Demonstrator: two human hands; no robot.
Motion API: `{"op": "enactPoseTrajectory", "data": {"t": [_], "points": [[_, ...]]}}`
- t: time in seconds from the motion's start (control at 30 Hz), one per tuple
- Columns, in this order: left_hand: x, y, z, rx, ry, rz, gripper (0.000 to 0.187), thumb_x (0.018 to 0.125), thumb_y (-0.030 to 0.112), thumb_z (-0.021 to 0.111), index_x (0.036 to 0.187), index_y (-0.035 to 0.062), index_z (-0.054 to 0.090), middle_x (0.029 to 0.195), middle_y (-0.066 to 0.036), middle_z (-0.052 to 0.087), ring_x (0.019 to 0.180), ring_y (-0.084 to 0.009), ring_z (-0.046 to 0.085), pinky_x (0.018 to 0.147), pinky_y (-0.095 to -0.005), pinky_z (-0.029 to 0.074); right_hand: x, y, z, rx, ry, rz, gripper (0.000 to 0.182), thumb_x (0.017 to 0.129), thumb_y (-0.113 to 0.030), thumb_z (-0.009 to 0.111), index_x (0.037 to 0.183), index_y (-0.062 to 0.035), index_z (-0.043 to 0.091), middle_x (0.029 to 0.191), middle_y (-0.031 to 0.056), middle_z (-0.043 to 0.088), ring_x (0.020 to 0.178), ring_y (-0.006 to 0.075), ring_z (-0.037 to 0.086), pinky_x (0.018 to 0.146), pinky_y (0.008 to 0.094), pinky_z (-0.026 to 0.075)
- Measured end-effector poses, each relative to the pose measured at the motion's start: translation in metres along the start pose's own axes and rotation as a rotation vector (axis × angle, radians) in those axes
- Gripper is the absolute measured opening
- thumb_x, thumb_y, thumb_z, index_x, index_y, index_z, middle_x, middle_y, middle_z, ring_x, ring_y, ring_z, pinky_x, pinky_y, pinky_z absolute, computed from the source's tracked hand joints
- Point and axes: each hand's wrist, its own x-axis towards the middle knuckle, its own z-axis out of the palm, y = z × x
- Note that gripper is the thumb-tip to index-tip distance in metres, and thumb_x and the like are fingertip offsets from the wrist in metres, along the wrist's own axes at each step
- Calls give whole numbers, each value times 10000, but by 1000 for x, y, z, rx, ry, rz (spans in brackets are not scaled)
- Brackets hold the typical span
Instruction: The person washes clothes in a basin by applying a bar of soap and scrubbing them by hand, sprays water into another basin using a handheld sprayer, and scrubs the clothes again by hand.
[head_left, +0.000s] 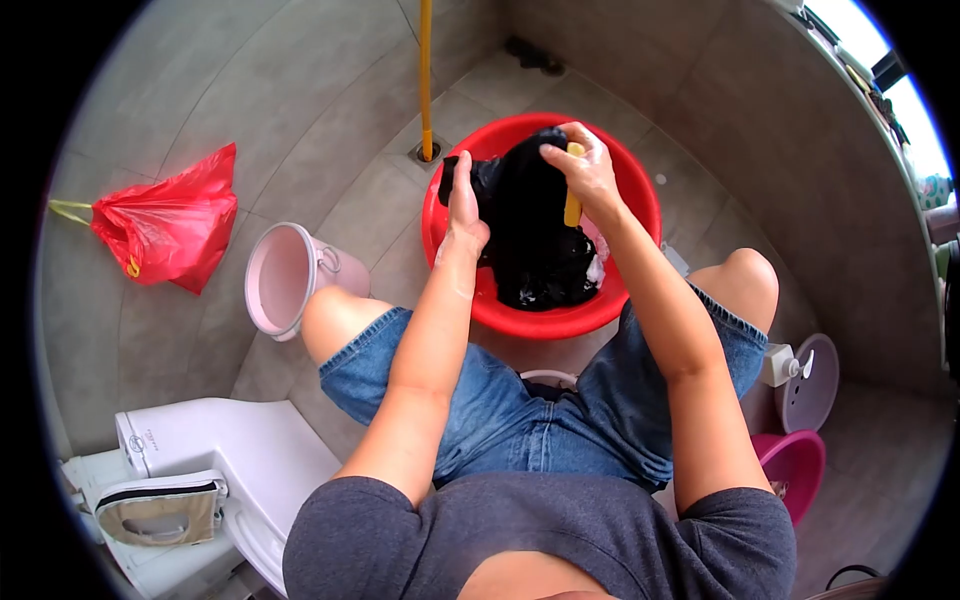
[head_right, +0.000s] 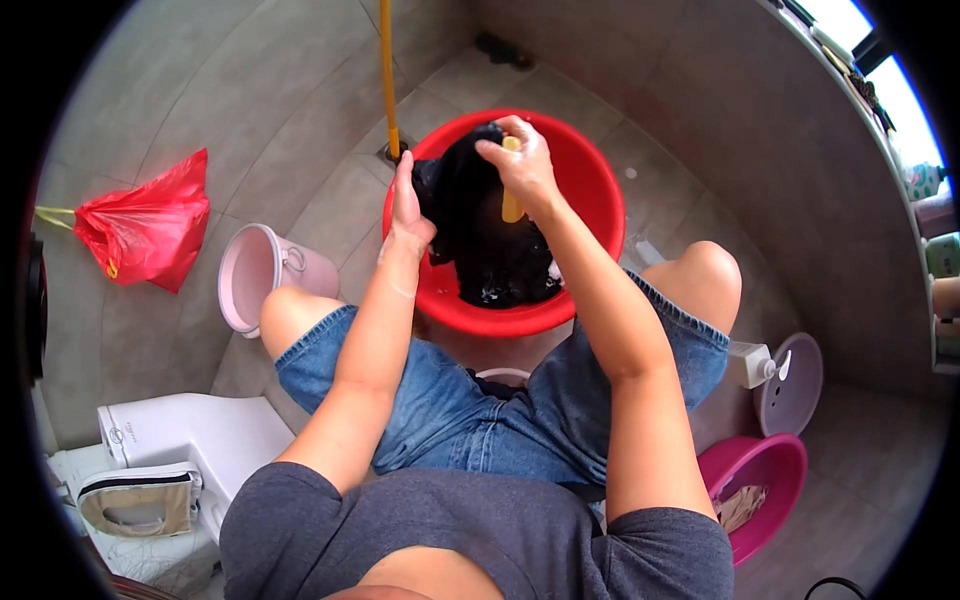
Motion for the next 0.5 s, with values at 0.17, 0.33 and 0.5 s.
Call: {"op": "enactPoseTrajectory", "data": {"t": [0.17, 0.33, 0.5], "points": [[-6, -27, -13, -371, -752, -147, 685, 891, 694, 311, 1189, 126, 548, 1144, -83, 583, 1106, -219, 549, 971, -383, 432, -40, 2, 47, -640, -319, -670, 340, 616, -112, 737, 935, -63, 632, 990, 171, 566, 907, 341, 558, 782, 412, 474], [-8, -37, -20, -366, -590, -79, 602, 884, 575, 400, 1218, 91, 525, 1169, -107, 569, 1138, -251, 532, 1004, -387, 412, -63, -3, 59, -946, -555, -736, 289, 690, -82, 624, 973, -64, 567, 1080, 144, 538, 970, 295, 540, 784, 387, 445], [-22, -31, 1, -321, -513, -32, 546, 867, 466, 458, 1226, 60, 517, 1184, -124, 566, 1143, -262, 532, 1015, -388, 410, -64, -42, 59, -993, -497, -915, 331, 717, -144, 676, 1035, -134, 583, 1126, 85, 524, 996, 274, 529, 808, 379, 440]]}}
